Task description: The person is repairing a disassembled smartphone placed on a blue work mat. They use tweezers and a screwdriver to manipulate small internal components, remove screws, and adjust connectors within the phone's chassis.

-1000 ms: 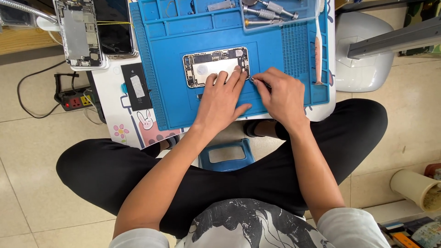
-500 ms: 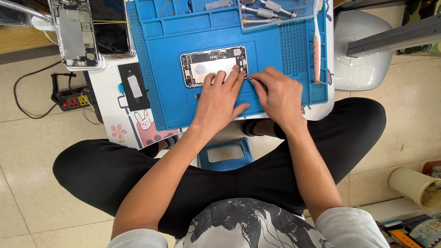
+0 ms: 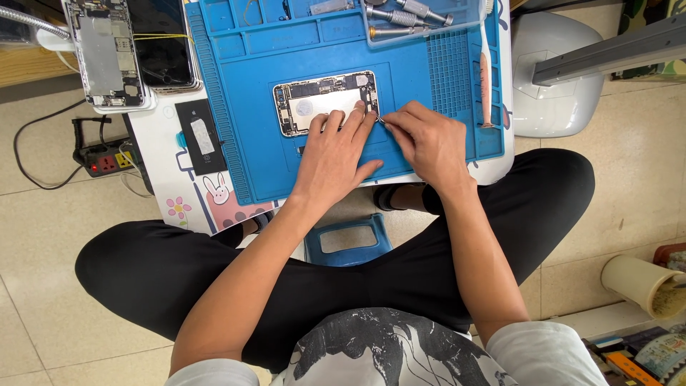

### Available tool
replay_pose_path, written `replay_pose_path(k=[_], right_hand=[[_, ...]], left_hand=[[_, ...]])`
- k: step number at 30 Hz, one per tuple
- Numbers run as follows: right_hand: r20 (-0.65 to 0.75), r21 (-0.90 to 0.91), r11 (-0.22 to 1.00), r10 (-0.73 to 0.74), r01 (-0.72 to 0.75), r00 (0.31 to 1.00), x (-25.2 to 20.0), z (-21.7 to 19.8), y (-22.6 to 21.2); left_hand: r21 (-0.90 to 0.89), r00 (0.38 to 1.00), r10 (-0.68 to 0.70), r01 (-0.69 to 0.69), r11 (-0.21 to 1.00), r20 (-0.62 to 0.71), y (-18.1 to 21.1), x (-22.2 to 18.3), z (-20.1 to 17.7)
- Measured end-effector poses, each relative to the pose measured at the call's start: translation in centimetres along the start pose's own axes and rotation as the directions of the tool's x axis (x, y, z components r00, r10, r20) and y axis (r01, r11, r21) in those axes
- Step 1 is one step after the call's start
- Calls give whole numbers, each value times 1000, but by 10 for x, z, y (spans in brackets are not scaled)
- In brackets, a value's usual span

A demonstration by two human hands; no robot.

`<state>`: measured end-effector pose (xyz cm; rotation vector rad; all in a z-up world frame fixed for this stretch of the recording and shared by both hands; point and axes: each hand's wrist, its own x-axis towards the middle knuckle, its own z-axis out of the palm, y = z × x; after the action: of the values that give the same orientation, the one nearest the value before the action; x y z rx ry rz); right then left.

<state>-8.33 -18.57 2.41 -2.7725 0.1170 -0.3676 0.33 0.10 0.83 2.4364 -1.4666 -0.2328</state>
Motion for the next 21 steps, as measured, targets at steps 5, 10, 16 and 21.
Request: replay_pose_path(k=[5,10,16,21], right_hand=[[-23,28,999,-20,21,1000,5,-1,1],[-80,17,994,-104,105,991,-4,5,1],[-132,-15,992,-128,127,983,-9,16,3],[-198,-122,991,-77,53,977,-21,33,7]], left_hand=[[11,1000,4,-4,1000,-11,-1,1,1],[109,996,0,10,994,-88,-2,0,19],[86,984,-8,23,996,-176,-4,1,31],[17,990,19,-17,1000,-140,-4,-3,22]])
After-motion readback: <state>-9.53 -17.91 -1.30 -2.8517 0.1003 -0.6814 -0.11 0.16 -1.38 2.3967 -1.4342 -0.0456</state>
